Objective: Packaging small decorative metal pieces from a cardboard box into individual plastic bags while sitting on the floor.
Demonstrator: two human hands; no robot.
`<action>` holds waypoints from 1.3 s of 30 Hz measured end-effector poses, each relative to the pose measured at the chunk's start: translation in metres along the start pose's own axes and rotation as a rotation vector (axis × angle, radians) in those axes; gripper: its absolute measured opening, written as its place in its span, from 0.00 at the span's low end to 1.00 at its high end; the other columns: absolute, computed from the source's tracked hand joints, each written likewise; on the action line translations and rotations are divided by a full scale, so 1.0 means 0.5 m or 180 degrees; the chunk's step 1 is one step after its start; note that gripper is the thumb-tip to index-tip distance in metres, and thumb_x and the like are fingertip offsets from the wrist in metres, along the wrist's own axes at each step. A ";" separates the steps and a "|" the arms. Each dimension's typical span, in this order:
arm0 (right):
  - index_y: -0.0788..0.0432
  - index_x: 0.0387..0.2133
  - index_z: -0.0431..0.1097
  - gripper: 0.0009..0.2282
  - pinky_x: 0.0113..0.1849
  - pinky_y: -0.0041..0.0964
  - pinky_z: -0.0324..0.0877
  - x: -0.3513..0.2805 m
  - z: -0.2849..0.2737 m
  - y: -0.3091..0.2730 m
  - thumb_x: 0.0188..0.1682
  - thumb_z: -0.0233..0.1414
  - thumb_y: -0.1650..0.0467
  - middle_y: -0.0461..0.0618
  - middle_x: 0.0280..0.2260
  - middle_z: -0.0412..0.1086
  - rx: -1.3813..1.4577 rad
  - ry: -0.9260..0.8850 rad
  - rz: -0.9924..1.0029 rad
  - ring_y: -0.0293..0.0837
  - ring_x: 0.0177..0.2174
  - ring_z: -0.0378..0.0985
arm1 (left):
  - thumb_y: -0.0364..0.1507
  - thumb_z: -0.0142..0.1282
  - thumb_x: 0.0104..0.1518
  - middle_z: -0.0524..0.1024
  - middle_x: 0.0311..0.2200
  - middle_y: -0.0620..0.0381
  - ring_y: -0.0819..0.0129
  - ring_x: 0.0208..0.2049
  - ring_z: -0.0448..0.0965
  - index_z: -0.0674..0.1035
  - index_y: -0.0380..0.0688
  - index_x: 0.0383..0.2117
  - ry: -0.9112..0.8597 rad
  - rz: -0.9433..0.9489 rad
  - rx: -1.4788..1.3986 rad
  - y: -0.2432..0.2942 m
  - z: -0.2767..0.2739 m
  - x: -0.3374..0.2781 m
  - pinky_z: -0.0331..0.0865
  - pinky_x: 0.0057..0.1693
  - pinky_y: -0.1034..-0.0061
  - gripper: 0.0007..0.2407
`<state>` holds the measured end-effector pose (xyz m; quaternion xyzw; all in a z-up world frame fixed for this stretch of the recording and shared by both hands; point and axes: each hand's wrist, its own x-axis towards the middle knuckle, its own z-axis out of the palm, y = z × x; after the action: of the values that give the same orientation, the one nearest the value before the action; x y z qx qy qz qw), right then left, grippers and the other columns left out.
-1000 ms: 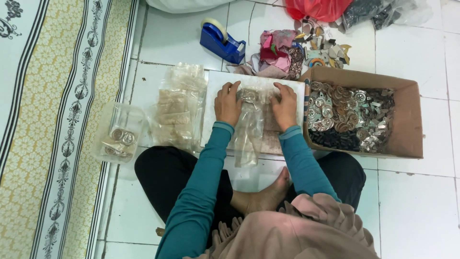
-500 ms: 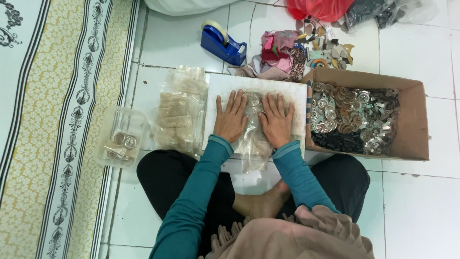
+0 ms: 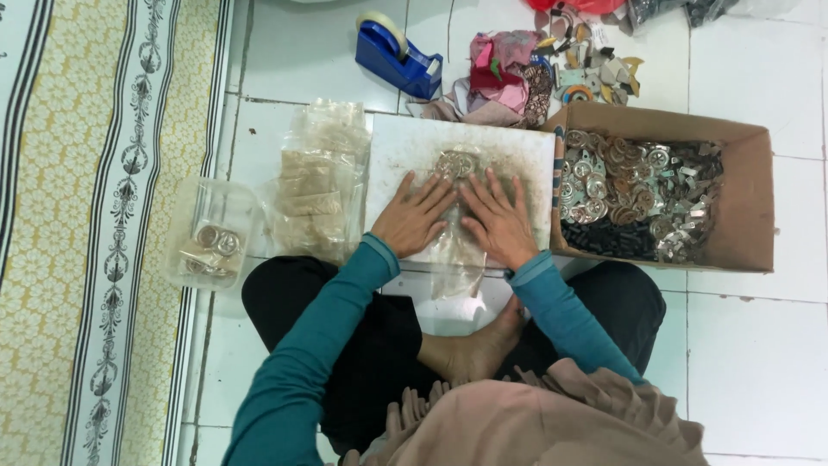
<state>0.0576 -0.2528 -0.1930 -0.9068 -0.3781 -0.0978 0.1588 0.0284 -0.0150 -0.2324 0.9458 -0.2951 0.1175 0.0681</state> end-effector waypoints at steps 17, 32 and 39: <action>0.44 0.69 0.58 0.30 0.62 0.77 0.37 -0.179 -0.014 -0.060 0.49 0.54 0.69 0.47 0.69 0.56 -0.0159 0.0067 -0.0309 0.56 0.68 0.52 | 0.35 0.52 0.65 0.61 0.69 0.53 0.56 0.68 0.62 0.65 0.54 0.67 0.0884 0.0703 -0.0211 0.086 -0.003 -0.100 0.52 0.71 0.43 0.23; 0.53 0.48 0.79 0.11 0.56 0.56 0.58 -0.167 -0.015 -0.089 0.53 0.59 0.65 0.49 0.51 0.76 0.1309 0.1141 0.0319 0.56 0.54 0.74 | 0.34 0.56 0.66 0.81 0.51 0.57 0.65 0.54 0.80 0.79 0.55 0.56 0.1236 -0.0484 -0.1961 0.127 -0.035 -0.115 0.68 0.61 0.62 0.13; 0.57 0.27 0.80 0.05 0.39 0.41 0.72 -0.123 -0.055 -0.118 0.53 0.62 0.72 0.46 0.24 0.77 0.2130 0.1398 0.1453 0.45 0.32 0.82 | 0.38 0.60 0.64 0.84 0.41 0.62 0.67 0.44 0.84 0.84 0.54 0.44 0.1350 -0.1525 -0.2425 0.146 -0.018 -0.109 0.70 0.56 0.66 0.09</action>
<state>-0.0289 -0.2640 -0.1731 -0.8235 -0.1369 -0.1227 0.5367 -0.0589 -0.0434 -0.2338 0.8502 -0.0711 0.1721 0.4925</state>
